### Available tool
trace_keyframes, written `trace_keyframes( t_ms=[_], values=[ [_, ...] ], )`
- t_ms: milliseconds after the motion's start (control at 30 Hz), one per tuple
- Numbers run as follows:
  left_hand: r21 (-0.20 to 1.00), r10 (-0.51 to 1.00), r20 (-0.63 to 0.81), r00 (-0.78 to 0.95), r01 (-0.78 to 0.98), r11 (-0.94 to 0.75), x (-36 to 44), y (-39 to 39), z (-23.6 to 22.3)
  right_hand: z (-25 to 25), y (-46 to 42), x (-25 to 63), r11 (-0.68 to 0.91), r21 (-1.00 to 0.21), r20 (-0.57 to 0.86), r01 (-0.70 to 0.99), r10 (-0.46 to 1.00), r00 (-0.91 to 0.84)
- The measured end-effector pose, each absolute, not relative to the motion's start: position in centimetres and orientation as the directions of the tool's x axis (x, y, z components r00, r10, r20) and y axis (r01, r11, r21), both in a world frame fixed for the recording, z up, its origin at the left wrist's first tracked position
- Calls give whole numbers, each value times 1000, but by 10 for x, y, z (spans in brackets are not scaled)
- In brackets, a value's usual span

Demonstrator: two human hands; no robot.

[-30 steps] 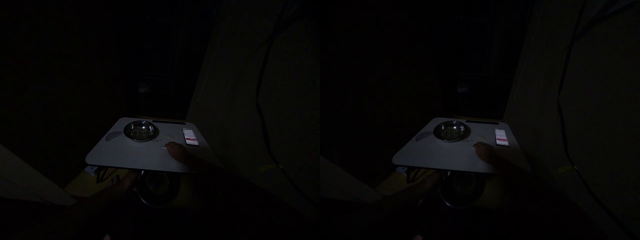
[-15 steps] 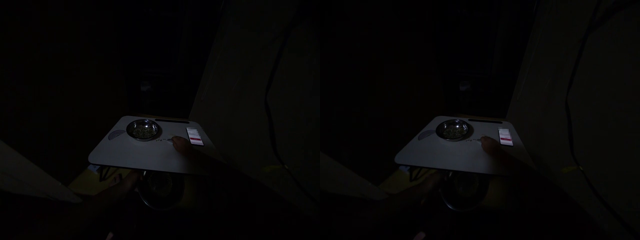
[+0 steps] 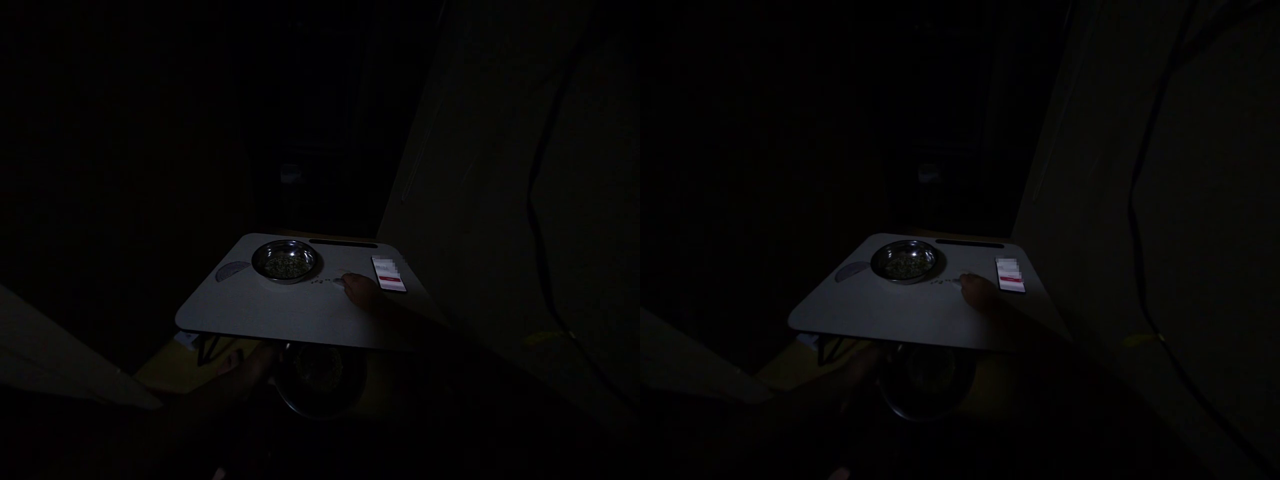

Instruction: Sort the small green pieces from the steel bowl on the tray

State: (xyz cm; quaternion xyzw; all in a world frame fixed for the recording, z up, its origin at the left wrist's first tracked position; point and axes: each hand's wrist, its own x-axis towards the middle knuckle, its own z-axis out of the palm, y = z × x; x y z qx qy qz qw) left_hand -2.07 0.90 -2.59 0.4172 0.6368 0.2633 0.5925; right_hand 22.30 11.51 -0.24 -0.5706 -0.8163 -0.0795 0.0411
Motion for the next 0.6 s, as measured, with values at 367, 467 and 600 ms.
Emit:
trace_keyframes(
  t_ms=[367, 467, 600],
  values=[
    [841, 856, -509, 90, 267, 471, -20, 8, -10, 0, 119, 225, 310, -69, 205, 948, 935, -290],
    [840, 862, -502, 70, 278, 466, -23, 8, -13, 0, 120, 225, 339, -70, 199, 938, 926, -320],
    [831, 867, -497, 20, 298, 469, -26, 8, -19, 0, 120, 224, 353, -64, 197, 933, 921, -335]
  ],
)
